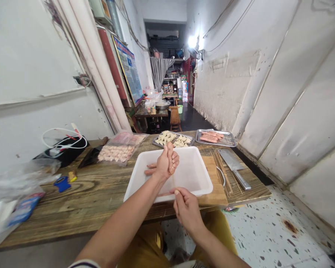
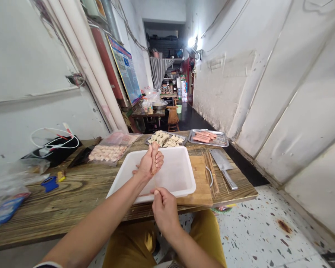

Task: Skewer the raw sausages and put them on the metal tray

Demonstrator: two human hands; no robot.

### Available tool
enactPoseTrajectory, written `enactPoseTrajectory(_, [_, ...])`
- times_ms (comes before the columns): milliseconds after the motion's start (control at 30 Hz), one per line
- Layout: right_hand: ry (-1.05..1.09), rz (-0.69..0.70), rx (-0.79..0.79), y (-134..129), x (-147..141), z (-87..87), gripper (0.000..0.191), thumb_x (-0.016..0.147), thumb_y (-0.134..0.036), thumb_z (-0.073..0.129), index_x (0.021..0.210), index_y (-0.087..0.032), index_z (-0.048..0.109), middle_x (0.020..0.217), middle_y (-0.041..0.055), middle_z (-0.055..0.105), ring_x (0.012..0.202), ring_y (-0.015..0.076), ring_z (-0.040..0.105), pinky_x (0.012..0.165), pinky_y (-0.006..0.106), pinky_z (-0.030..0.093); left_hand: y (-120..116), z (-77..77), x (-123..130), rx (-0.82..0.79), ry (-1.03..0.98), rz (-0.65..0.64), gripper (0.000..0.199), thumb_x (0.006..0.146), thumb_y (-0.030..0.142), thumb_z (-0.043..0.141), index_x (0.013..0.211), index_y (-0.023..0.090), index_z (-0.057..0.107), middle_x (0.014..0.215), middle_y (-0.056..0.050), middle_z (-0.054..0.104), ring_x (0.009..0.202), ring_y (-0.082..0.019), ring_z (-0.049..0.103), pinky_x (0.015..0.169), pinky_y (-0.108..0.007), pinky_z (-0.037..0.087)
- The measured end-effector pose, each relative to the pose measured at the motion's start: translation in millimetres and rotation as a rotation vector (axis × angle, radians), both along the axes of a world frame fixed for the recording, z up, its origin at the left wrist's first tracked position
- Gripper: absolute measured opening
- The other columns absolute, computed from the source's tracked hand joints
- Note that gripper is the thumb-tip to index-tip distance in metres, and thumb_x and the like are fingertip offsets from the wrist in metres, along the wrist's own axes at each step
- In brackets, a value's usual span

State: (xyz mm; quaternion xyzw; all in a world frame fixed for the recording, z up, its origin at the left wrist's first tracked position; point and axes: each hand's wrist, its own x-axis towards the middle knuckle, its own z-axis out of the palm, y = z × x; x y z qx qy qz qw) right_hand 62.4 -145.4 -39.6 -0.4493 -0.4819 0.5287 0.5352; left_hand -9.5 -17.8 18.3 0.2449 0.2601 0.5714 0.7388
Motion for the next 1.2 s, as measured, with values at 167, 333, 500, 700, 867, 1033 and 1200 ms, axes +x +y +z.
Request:
enactPoseTrajectory(167, [-0.212,-0.052,0.113,2,12,4.6,0.033,0.085,-0.035,0.043,0.084,-0.012,0.067,0.046,-0.0068,0.029,0.045,0.0117,0.034,0.043,0.022,0.025,-6,4.3,3,0.025,0.025,-0.016,0.035,0.093,0.047,0.032,0.074,0.019,0.043,0.052,0.005,0.031,0.034,-0.007,0.029,0.029,-0.015,0.024])
enactPoseTrajectory(333, [-0.242,-0.089,0.129,5,10,10.6,0.034,0.085,-0.034,0.042,0.081,-0.013,0.068,0.050,-0.0036,0.036,0.053,0.0143,0.039,0.050,0.024,0.031,-6,5.3,3,0.046,0.042,-0.020,0.039,0.091,0.052,0.034,0.072,0.019,0.042,0.053,0.005,0.033,0.035,-0.006,0.027,0.028,-0.014,0.023])
enactPoseTrajectory(500, [-0.262,-0.117,0.142,4,3,9.4,0.033,0.086,-0.033,0.040,0.078,-0.014,0.067,0.053,-0.0022,0.042,0.052,0.0135,0.038,0.050,0.024,0.031,-6,4.5,3,0.036,0.049,-0.025,0.039,0.091,0.051,0.033,0.072,0.019,0.042,0.052,0.005,0.031,0.034,-0.006,0.026,0.029,-0.014,0.022])
enactPoseTrajectory(700, [-0.304,-0.146,0.166,8,0,10.7,0.033,0.085,-0.031,0.038,0.074,-0.014,0.063,0.054,-0.0025,0.041,0.052,0.0129,0.037,0.052,0.024,0.032,-3,2.0,3,0.027,0.052,-0.019,0.039,0.090,0.052,0.036,0.072,0.019,0.043,0.052,0.005,0.032,0.034,-0.006,0.027,0.029,-0.014,0.022])
enactPoseTrajectory(867, [-0.301,-0.144,0.150,12,0,11.4,0.034,0.084,-0.031,0.038,0.076,-0.012,0.065,0.052,-0.0037,0.037,0.049,0.0124,0.035,0.051,0.024,0.031,0,-0.5,2,0.035,0.039,-0.025,0.040,0.091,0.052,0.034,0.071,0.019,0.042,0.051,0.005,0.032,0.034,-0.006,0.027,0.029,-0.014,0.022])
enactPoseTrajectory(1033, [-0.300,-0.162,0.168,16,-1,10.9,0.035,0.084,-0.030,0.038,0.078,-0.012,0.068,0.051,-0.0041,0.037,0.048,0.0122,0.034,0.049,0.024,0.030,1,-1.8,2,0.039,0.027,-0.028,0.042,0.090,0.054,0.033,0.070,0.019,0.042,0.049,0.005,0.031,0.033,-0.006,0.025,0.029,-0.014,0.021])
enactPoseTrajectory(1200, [-0.298,-0.177,0.182,21,-2,10.8,0.034,0.083,-0.029,0.039,0.075,-0.013,0.067,0.052,-0.0025,0.044,0.049,0.0123,0.038,0.051,0.023,0.033,0,-1.1,3,0.020,0.033,-0.023,0.042,0.086,0.058,0.041,0.071,0.019,0.041,0.051,0.006,0.031,0.034,-0.005,0.026,0.029,-0.014,0.022])
